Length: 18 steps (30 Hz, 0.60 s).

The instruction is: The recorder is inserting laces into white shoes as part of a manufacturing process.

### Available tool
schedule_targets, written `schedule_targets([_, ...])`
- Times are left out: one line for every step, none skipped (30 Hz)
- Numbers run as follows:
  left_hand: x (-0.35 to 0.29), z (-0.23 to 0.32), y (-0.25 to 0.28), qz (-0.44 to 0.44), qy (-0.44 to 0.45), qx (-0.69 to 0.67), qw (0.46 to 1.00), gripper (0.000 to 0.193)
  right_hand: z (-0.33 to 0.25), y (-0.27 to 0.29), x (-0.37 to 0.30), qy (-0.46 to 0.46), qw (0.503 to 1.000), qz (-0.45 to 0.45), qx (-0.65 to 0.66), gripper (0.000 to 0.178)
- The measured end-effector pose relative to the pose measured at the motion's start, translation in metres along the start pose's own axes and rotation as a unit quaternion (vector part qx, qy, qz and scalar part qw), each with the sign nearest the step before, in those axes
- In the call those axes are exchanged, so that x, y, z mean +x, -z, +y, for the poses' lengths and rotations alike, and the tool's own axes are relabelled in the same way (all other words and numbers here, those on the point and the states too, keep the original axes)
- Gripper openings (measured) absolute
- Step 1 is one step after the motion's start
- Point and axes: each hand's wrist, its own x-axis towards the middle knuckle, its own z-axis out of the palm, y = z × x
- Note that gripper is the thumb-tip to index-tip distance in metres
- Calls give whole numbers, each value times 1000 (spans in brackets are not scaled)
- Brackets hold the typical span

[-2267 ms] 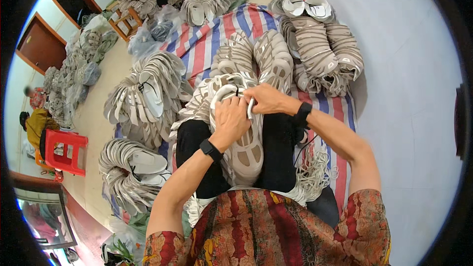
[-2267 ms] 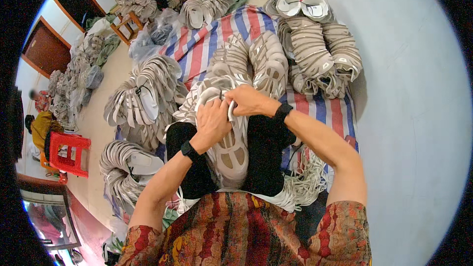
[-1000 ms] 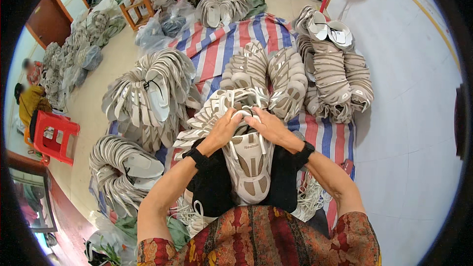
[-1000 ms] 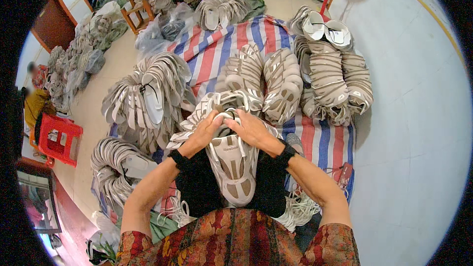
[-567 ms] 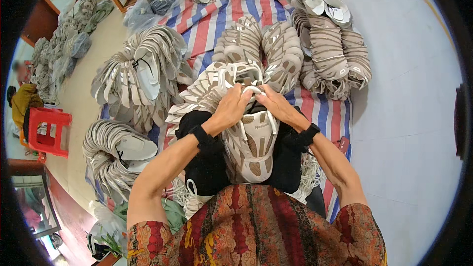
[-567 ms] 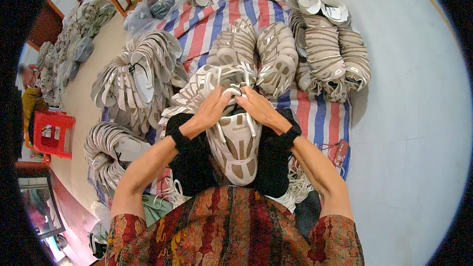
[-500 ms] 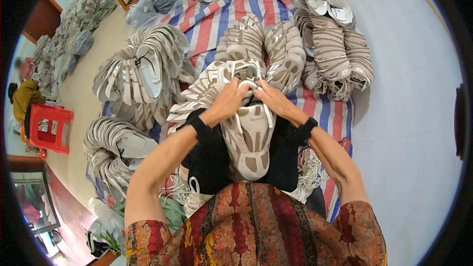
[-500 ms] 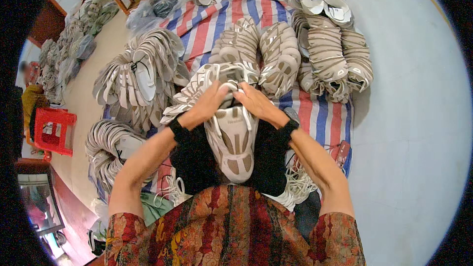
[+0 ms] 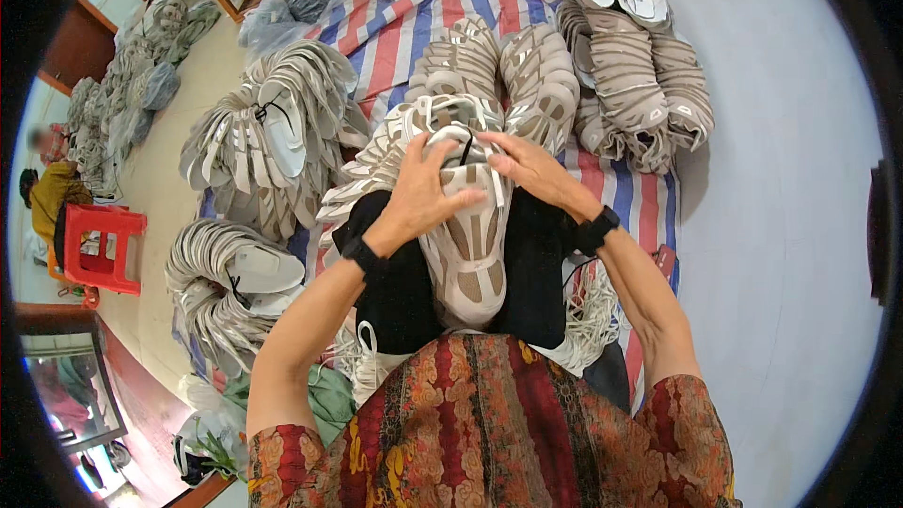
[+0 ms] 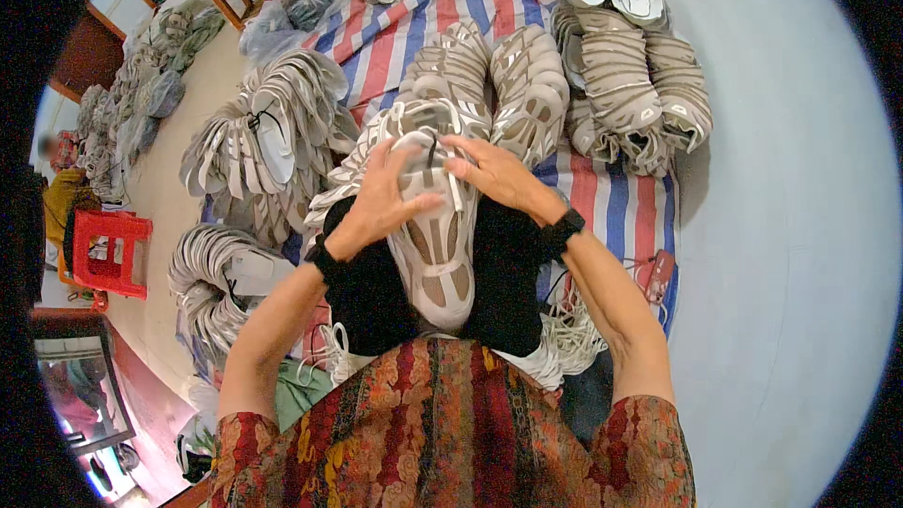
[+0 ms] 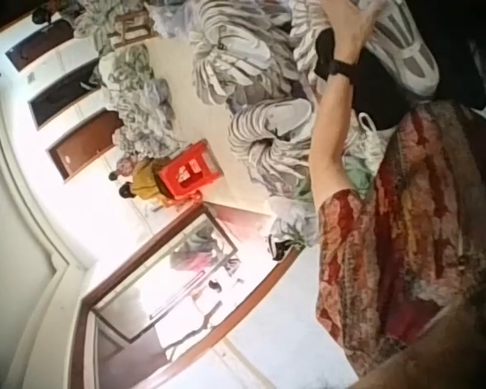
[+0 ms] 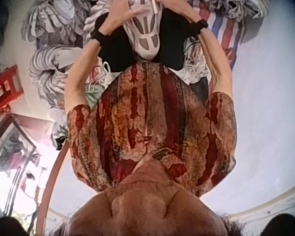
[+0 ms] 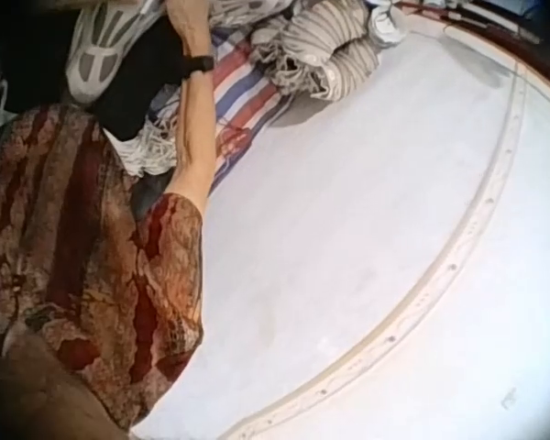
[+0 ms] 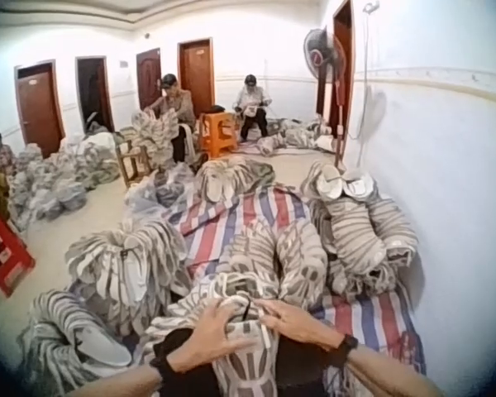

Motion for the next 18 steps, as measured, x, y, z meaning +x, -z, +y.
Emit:
schedule_targets([4, 0, -2, 8, 6, 60, 998, 77, -2, 2, 2, -14, 1000, 6, -16, 60])
schedule_targets([10, -2, 0, -5, 12, 37, 999, 76, 2, 5, 5, -34, 999, 9, -15, 59])
schedule_targets([13, -3, 2, -21, 18, 30, 999, 77, 9, 6, 5, -52, 999, 11, -11, 58])
schedule_targets([12, -5, 6, -15, 17, 30, 999, 78, 3, 5, 5, -26, 999, 11, 29, 58])
schedule_targets([5, -6, 9, -8, 16, 30, 999, 79, -3, 2, 0, -25, 998, 25, 49, 53])
schedule_targets([1, 5, 12, 18, 28, 59, 998, 67, -5, 0, -9, -26, 998, 64, 14, 48])
schedule_targets([-5, 16, 15, 11, 28, 57, 998, 67, -6, -1, -20, -29, 994, 106, -22, 44])
schedule_targets([-18, 30, 19, 94, -23, 90, 991, 60, -8, 0, -36, -35, 993, 108, -20, 44])
schedule_targets([-39, 43, 26, 180, -69, 127, 973, 52, -19, -6, -52, -38, 989, 145, -17, 37])
schedule_targets([-57, 60, 28, 148, -90, 104, 979, 46, -26, -11, -72, -46, 981, 186, -19, 31])
schedule_targets([-80, 79, 27, 119, -111, 84, 983, 41, -33, -17, -93, -50, 985, 162, -32, 26])
schedule_targets([-103, 90, 21, 44, -130, 47, 989, 38, -41, -26, -112, -54, 988, 139, -46, 20])
schedule_targets([-126, 100, 15, -28, -148, 13, 989, 36, -52, -36, -129, -17, 992, 115, -46, 15])
schedule_targets([-151, 110, 7, -84, -155, -27, 984, 32, -57, -46, -142, -1, 996, 65, -55, 14])
schedule_targets([-176, 119, -2, -139, -165, -66, 974, 29, -61, -58, -157, 13, 997, 53, -54, 15])
schedule_targets([-197, 119, -10, -218, -164, -95, 957, 30, -64, -70, -168, 7, 998, 33, -58, 15])
schedule_targets([-215, 117, -17, -297, -164, -125, 932, 31, -66, -78, -177, -3, 998, 15, -63, 16])
schedule_targets([-232, 115, -23, -298, -164, -121, 933, 31, -68, -85, -181, 0, 998, 17, -62, 16])
